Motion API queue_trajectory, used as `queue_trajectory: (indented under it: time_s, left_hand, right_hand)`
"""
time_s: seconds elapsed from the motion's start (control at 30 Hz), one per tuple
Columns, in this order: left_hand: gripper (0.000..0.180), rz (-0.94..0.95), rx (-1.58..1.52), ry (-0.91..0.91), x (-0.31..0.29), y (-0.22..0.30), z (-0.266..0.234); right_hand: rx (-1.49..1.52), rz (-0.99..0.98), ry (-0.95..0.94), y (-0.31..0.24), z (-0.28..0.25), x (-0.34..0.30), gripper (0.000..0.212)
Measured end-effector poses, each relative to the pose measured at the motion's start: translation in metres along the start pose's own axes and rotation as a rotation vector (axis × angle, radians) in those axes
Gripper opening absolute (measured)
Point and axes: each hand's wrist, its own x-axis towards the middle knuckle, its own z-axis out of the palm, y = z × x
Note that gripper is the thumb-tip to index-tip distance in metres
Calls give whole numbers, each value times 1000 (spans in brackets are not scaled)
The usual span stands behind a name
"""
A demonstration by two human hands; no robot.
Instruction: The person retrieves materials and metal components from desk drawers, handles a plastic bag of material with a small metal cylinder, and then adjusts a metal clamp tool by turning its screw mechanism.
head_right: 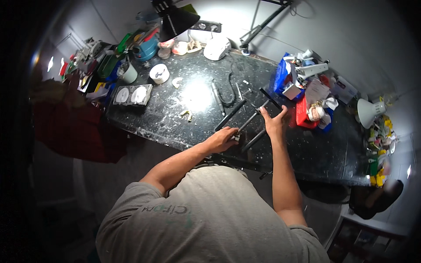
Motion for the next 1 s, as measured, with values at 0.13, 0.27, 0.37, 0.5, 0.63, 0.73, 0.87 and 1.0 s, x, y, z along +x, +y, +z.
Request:
queue_trajectory:
  time_s: [0.13,0.27,0.37,0.5,0.63,0.73,0.87,1.0]
  left_hand:
    - [52,-51,32,34,-6,-2,6]
    - [56,-20,7,128,-8,-8,14]
    - [55,-71,-87,140,-13,-6,20]
    - [53,-61,-154,182,-14,3,20]
    - [44,-34,-77,235,-23,-8,27]
    - [36,-93,-156,216,-24,-16,33]
    - [28,-111,-99,211,-25,-21,38]
    - [25,-198,-147,197,-22,-24,40]
  right_hand:
    - [1308,1031,-468,-15,-10,-2,50]
    - [1332,793,-421,-20,-15,-1,11]
    - [1259,570,-341,-52,-32,-7,9]
    - [1114,339,-341,-78,-57,-18,8]
    - [867,137,-276,-87,-64,-34,11]
    - [866,98,-334,-88,-71,-36,13]
    - [757,55,-348,-91,-81,-37,13]
    - [646,-106,-187,-97,-90,-29,9]
